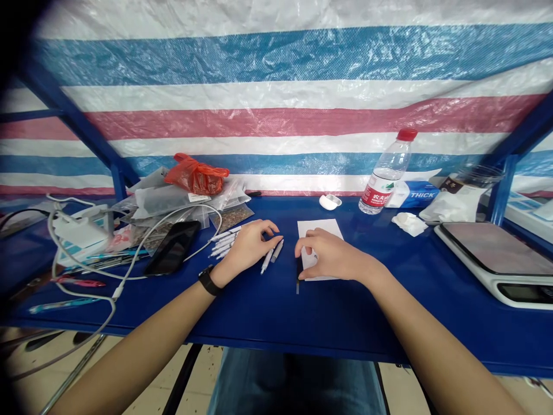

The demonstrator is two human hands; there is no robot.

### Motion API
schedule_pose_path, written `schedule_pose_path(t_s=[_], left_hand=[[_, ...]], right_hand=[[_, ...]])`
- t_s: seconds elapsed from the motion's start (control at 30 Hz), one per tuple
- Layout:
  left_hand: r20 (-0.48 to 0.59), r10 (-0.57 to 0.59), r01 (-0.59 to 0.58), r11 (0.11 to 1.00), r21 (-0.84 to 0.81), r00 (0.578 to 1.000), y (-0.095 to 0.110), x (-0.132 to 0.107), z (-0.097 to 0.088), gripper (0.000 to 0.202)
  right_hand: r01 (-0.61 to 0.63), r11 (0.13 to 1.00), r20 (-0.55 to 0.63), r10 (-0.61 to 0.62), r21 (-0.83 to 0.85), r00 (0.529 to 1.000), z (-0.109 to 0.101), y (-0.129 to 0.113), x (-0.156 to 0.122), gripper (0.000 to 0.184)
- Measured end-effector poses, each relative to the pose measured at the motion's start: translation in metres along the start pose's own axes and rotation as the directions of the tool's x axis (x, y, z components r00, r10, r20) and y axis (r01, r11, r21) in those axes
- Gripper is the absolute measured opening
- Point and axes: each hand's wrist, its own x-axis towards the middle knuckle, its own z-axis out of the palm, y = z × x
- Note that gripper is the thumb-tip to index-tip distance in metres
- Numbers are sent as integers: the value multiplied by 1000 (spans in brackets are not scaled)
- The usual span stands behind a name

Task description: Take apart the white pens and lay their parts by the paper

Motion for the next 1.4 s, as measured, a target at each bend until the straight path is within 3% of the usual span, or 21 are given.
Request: schedule_pose_path(t_s=[0.23, 0.37, 0.5, 0.63, 0.77, 0.97, 1.03, 1.1, 1.23, 1.33, 1.4], left_hand=[[118, 13, -26, 994, 108, 993, 4, -9, 0, 20], [154, 12, -30, 993, 113, 988, 4, -8, -4, 22], [211, -14, 0, 998, 68, 977, 0, -6, -14, 25], [272, -27, 25, 1000, 12, 962, -1, -8, -22, 30], [254, -63, 60, 998, 19, 965, 3, -11, -22, 32], [203, -147, 131, 987, 91, 968, 2, -8, -26, 21], [215, -183, 191, 981, -17, 959, 1, -5, -31, 20], [232, -203, 261, 931, -256, 951, 2, -3, -32, 22], [161, -178, 240, 692, -681, 971, 8, -2, -23, 37], [145, -126, 192, 621, -760, 981, 12, -4, -10, 46], [131, -105, 167, 679, -715, 986, 12, -5, -6, 42]], right_hand=[[168, 985, -52, -170, -27, 984, 13, -2, 9, 10], [231, 972, -117, -235, -47, 965, 21, -2, 12, 8], [200, 979, -158, -205, -48, 966, 25, -5, 14, 8], [142, 990, -221, -142, -15, 965, 30, -11, 14, 20], [135, 991, -236, -137, -25, 962, 36, -20, 14, 21], [126, 992, -260, -122, -3, 958, 35, -19, 14, 24], [112, 994, -301, -104, 9, 948, 33, -15, 13, 23], [85, 995, -339, -60, 60, 939, 29, -14, 13, 20], [31, 929, -315, 94, 369, 944, 26, -18, 15, 36], [19, 850, -274, 148, 526, 950, 26, -22, 15, 48], [-25, 853, -267, 191, 521, 945, 22, -24, 13, 46]])
